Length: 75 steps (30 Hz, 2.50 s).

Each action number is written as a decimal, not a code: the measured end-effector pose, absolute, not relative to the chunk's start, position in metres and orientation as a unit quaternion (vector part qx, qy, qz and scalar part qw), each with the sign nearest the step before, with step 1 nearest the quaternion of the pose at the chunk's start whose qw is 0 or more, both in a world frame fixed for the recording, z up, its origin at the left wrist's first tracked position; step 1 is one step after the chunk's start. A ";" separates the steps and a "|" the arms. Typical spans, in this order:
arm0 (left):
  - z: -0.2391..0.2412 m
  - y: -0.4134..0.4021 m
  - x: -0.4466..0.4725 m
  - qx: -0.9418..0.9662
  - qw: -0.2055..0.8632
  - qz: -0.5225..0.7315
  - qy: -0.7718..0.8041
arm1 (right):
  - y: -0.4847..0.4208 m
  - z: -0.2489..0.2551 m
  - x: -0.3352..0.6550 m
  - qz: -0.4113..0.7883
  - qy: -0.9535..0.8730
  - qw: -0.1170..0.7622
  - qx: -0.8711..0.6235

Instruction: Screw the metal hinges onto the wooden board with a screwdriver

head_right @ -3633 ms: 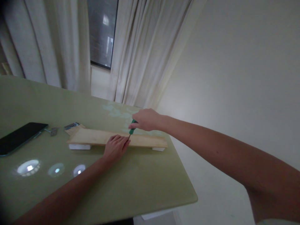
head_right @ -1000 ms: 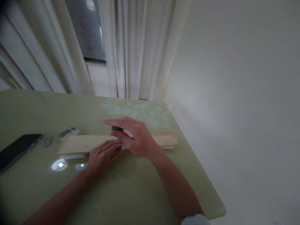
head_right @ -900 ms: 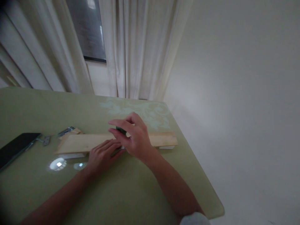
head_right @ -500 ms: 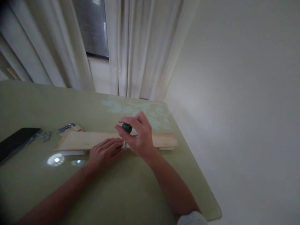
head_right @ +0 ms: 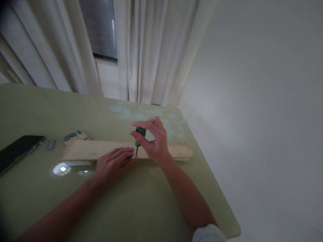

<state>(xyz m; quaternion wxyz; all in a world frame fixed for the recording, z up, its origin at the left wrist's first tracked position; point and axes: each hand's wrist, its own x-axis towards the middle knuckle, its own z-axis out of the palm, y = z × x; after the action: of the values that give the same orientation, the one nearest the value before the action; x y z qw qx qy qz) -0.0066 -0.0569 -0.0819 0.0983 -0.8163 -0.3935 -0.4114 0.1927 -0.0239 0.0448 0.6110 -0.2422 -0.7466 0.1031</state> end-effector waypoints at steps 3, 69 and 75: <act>-0.081 -0.057 -0.007 -0.814 0.096 -0.413 -0.397 | -0.028 0.056 0.202 0.139 -0.800 0.537 -0.228; -0.081 -0.059 -0.006 -0.808 0.081 -0.409 -0.416 | -0.040 0.065 0.208 0.011 -0.814 0.499 -0.295; -0.081 -0.059 -0.006 -0.811 0.083 -0.409 -0.411 | -0.043 0.074 0.217 0.057 -0.863 0.433 -0.254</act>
<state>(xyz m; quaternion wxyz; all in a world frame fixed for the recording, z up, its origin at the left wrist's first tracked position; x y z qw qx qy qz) -0.0059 -0.0592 -0.0813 0.0827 -0.8106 -0.4107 -0.4090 0.2168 -0.0430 0.0740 0.4327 -0.2536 -0.8633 0.0571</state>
